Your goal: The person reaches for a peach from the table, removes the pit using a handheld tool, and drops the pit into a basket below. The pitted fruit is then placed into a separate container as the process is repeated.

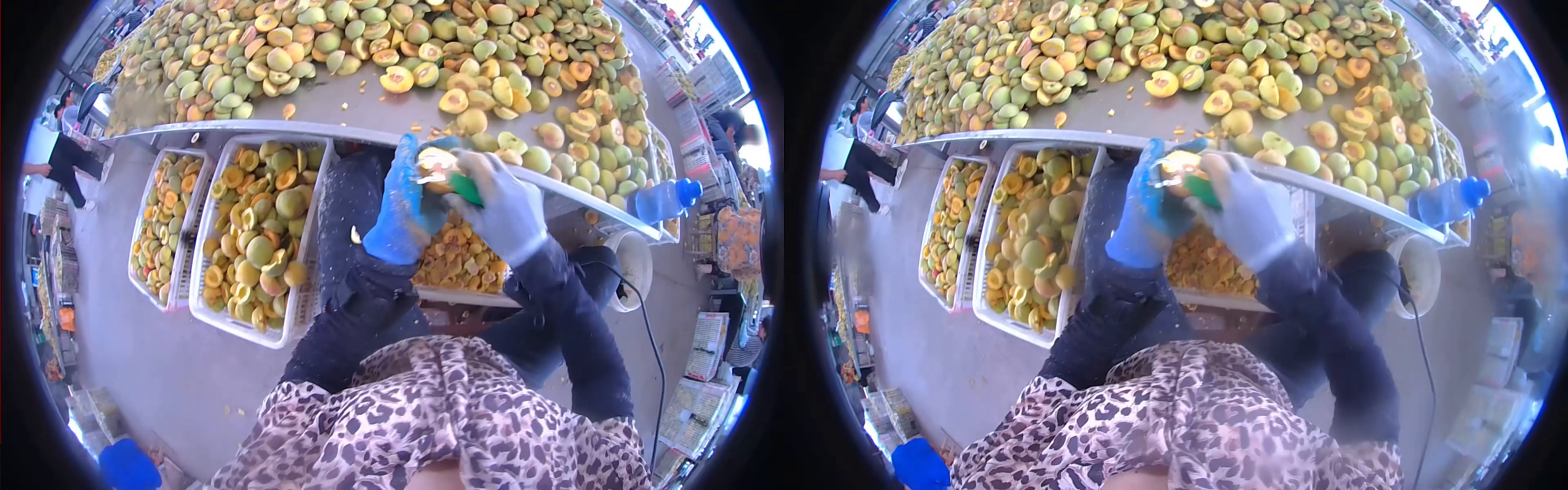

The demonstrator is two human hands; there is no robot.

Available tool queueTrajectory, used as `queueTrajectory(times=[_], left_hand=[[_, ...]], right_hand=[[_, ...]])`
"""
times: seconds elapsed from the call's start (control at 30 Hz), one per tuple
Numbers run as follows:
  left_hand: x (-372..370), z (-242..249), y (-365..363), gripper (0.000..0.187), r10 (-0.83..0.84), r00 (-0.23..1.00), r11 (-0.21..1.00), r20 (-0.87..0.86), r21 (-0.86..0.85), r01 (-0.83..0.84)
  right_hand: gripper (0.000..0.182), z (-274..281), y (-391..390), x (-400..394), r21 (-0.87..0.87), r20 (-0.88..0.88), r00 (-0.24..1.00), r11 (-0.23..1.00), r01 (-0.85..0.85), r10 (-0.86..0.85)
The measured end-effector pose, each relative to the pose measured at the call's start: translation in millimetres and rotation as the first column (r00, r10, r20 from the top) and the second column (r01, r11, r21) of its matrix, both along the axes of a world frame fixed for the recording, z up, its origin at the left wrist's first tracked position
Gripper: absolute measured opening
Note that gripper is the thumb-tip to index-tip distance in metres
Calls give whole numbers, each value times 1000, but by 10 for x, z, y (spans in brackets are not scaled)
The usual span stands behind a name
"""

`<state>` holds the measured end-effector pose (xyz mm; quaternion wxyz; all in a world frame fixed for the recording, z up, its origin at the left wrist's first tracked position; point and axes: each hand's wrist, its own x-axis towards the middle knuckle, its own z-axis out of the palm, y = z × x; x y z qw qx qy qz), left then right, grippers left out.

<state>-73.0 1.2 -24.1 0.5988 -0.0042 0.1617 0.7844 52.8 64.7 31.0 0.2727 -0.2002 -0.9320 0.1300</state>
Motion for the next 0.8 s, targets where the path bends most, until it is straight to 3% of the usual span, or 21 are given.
queueTrajectory(times=[0.03, 0.07, 0.1, 0.13, 0.17, 0.23, 0.3, 0.37, 0.47, 0.57, 0.6, 0.67, 0.7, 0.77, 0.8], left_hand=[[75, 21, -50, 41, 132, 943, 991, -305, 53, -122], [141, 42, -93, 40, 255, 780, 967, -571, 142, -213], [171, 59, -93, 40, 246, 780, 969, -575, 133, -207], [181, 77, -58, 38, 238, 917, 970, -321, 37, -239], [217, 91, -59, 36, 241, 970, 968, -40, -66, -243], [318, 160, -171, 38, 179, 973, 982, -146, -40, -186], [436, 277, -264, 42, 247, 863, 967, -440, 58, -248], [474, 250, -286, 45, 271, 843, 960, -464, 65, -272], [516, 275, -311, 53, 227, 895, 963, -383, -51, -266], [558, 323, -345, 49, 153, 902, 979, -403, -64, -195], [561, 293, -350, 49, 148, 903, 980, -403, -62, -189], [549, 251, -334, 47, 164, 746, 982, -646, 33, -187], [521, 247, -324, 47, 162, 747, 982, -644, 35, -183], [454, 315, -340, 46, 3, 743, 1000, -670, 9, 5], [492, 322, -348, 46, 2, 741, 1000, -672, 8, 5]], right_hand=[[24, -10, -99, 113, -35, -58, 997, 998, 52, -54], [26, -24, -159, 198, -71, -114, 987, 992, 105, -113], [26, -54, -207, 259, -80, -114, 986, 991, 111, -120], [27, -97, -259, 326, -205, -38, 990, 970, 127, -138], [28, -139, -312, 392, -325, 38, 989, 934, 150, -146], [31, -194, -403, 419, -347, 34, 989, 926, 147, -144], [33, -214, -451, 430, -489, -52, 996, 871, 34, -68], [34, -163, -505, 468, -518, -1, 999, 855, 41, -49], [36, -96, -563, 519, -610, -105, 994, 787, -95, 38], [38, 69, -595, 616, -710, -1, 996, 701, -67, 94], [38, 93, -574, 639, -813, 81, 990, 583, 1, 112], [43, 178, -528, 707, -945, 164, 969, 311, 102, 182], [43, 165, -532, 714, -944, 166, 970, 312, 104, 178], [46, 102, -577, 686, -819, 117, 985, 574, 22, 129], [46, 135, -574, 669, -820, 114, 985, 572, 20, 129]])
